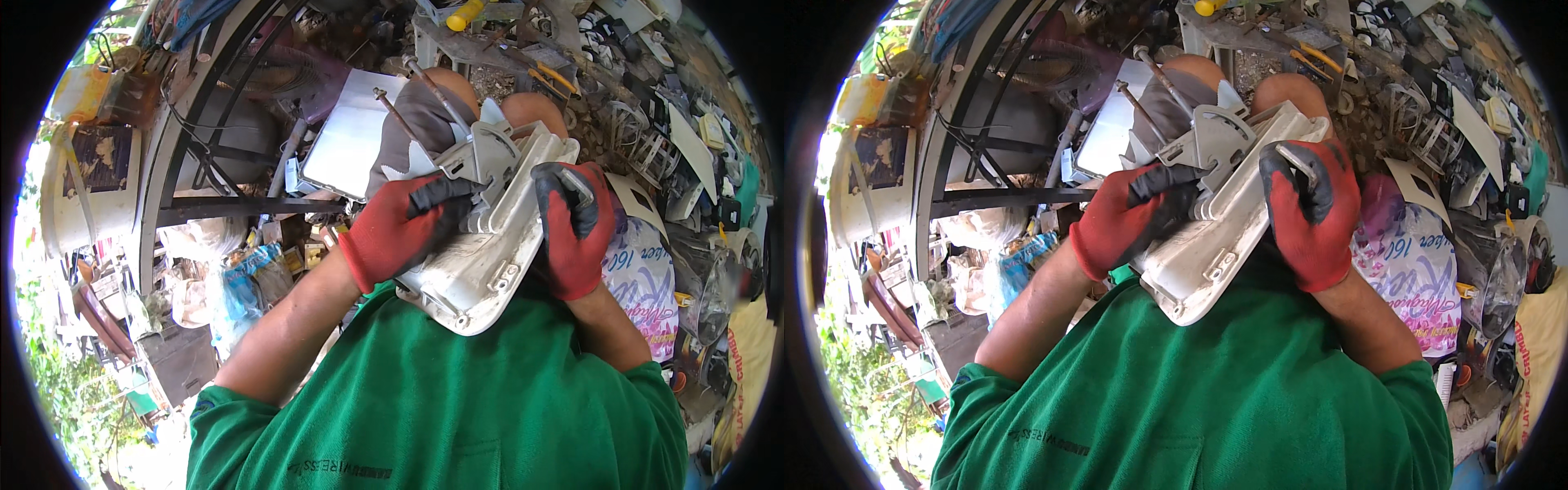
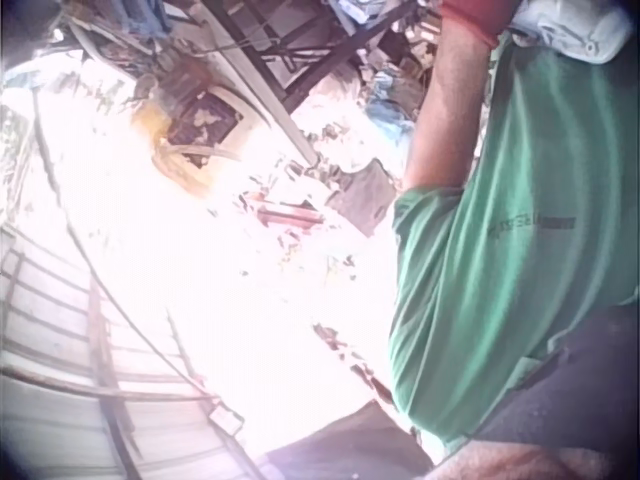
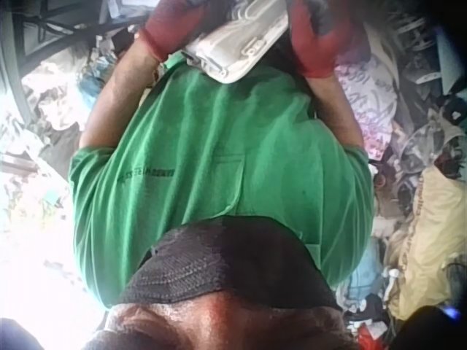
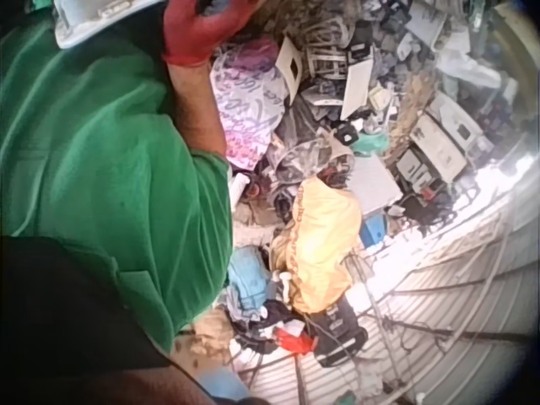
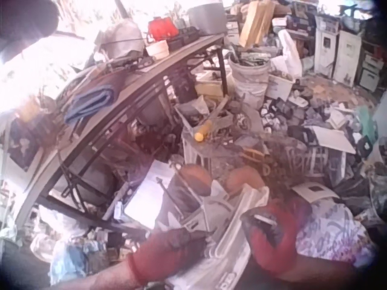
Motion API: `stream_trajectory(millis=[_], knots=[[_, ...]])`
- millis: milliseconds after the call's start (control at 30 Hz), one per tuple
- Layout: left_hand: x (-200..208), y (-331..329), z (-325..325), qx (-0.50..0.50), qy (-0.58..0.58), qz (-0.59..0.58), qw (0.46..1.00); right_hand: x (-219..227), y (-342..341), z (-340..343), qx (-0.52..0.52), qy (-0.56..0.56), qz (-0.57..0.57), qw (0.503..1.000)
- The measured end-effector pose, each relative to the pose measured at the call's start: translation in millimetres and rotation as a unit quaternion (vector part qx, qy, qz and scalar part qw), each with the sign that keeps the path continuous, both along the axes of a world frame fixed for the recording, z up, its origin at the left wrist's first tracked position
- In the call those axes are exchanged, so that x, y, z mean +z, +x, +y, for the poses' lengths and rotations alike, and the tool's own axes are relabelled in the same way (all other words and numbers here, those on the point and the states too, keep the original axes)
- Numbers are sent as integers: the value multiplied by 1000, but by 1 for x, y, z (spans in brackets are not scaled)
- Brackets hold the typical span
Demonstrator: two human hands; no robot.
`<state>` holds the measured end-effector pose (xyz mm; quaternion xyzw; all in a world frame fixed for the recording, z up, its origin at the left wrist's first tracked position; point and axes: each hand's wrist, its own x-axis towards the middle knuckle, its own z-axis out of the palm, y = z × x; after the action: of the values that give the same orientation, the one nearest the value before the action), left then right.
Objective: The person uses a screwdriver and a small wrench to disassemble a metal mounting bracket from the back of a plastic electronic device housing while sitting on the floor.
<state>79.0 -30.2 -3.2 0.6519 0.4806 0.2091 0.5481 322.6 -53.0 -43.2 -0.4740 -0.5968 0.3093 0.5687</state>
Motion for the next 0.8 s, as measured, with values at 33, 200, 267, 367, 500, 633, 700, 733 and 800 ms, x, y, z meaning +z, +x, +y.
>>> stream_trajectory(millis=[33,200,267,367,500,633,700,733,800], knots=[[1,-4,2,-19,37,38,998,0,0,0,-6,3,-10,1000],[12,9,-2,-12,60,116,991,-3,-6,-6,-35,-23,23,999],[11,6,-1,-31,64,127,989,-5,-4,-9,-21,-41,22,999],[-4,-10,2,-60,114,68,989,-2,-4,-5,3,-12,-6,1000],[-15,-8,7,-57,121,41,990,-3,0,2,-6,16,-20,1000],[-5,5,13,-73,175,126,974,-7,4,0,-18,7,-25,999],[-4,7,13,-68,193,167,964,-9,4,2,-18,7,-12,1000],[-2,5,11,-65,188,190,961,-9,3,4,-15,9,-6,1000],[-7,3,8,-50,177,177,967,-8,2,5,-2,8,-2,1000]])
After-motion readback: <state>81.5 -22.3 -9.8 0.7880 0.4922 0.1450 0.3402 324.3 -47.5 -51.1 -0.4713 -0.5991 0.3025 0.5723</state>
